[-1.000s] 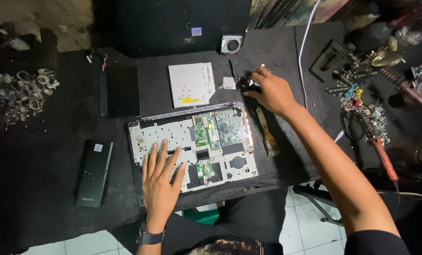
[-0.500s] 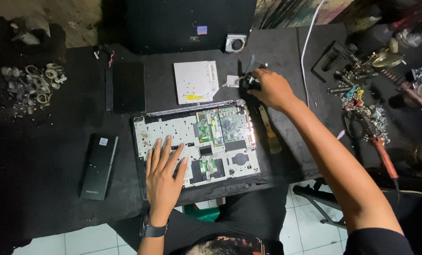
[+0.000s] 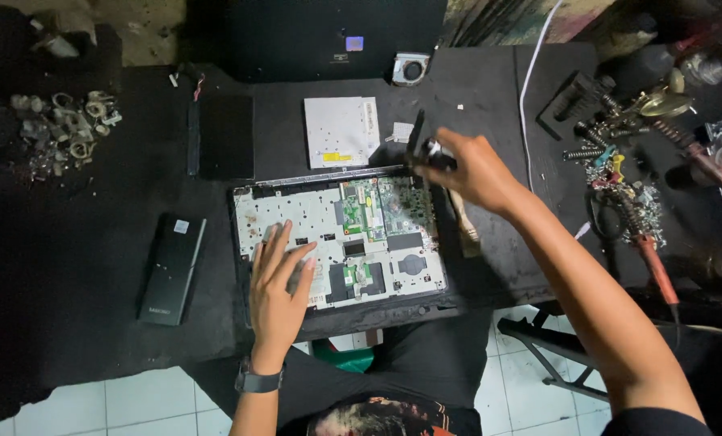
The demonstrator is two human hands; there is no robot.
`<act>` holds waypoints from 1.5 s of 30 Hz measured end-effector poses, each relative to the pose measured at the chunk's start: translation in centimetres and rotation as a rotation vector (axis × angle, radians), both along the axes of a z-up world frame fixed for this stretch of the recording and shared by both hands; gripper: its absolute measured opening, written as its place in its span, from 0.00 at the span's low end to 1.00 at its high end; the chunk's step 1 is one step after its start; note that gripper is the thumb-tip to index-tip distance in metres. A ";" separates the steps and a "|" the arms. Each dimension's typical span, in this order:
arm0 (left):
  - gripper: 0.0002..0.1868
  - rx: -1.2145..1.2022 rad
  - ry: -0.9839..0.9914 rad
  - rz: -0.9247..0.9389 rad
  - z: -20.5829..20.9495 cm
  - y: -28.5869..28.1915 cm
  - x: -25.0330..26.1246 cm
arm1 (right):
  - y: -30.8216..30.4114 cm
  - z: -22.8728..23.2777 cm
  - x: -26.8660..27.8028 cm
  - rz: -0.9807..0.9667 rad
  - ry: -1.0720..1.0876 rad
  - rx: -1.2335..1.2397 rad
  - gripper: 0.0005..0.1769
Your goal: The person uses a screwdriver to remove screws from a disassembled electronic device on a workbench. They then use their hands to disconnect a ribbon cable and remove a small component from the circuit board.
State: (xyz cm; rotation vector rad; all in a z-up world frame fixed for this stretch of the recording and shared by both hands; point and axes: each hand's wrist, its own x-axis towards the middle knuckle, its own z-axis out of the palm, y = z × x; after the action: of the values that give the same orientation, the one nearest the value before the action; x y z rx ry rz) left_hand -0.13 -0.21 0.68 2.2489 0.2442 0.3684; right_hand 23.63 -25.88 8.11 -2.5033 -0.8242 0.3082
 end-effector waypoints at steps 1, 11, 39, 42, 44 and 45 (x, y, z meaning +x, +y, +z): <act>0.15 0.001 0.003 0.011 0.4 0.0 0.0 | 0.8 1.7 -1.6 0.011 0.003 0.001 0.21; 0.19 -0.782 0.148 0.042 5.9 -3.1 -3.6 | 5.4 5.3 -12.0 0.225 0.588 0.055 0.19; 0.18 -0.344 0.324 0.432 3.5 3.9 -7.2 | 10.2 -4.6 -20.3 0.476 -0.356 -0.273 0.22; 0.17 -0.293 0.359 0.421 3.0 4.1 -7.1 | 10.1 -5.1 -20.4 0.491 -0.362 -0.223 0.21; 0.16 -0.258 0.376 0.412 3.2 4.4 -7.0 | 9.6 -6.7 -20.8 0.490 -0.356 -0.227 0.20; 0.15 -0.224 0.389 0.402 3.4 4.6 -6.9 | 9.5 -7.5 -20.9 0.489 -0.353 -0.232 0.19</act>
State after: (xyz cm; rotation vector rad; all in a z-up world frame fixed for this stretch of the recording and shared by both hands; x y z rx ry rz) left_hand -7.02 4.35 4.07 2.0251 0.9042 0.0980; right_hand 2.75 -16.37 0.58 -2.5742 -1.6331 0.1232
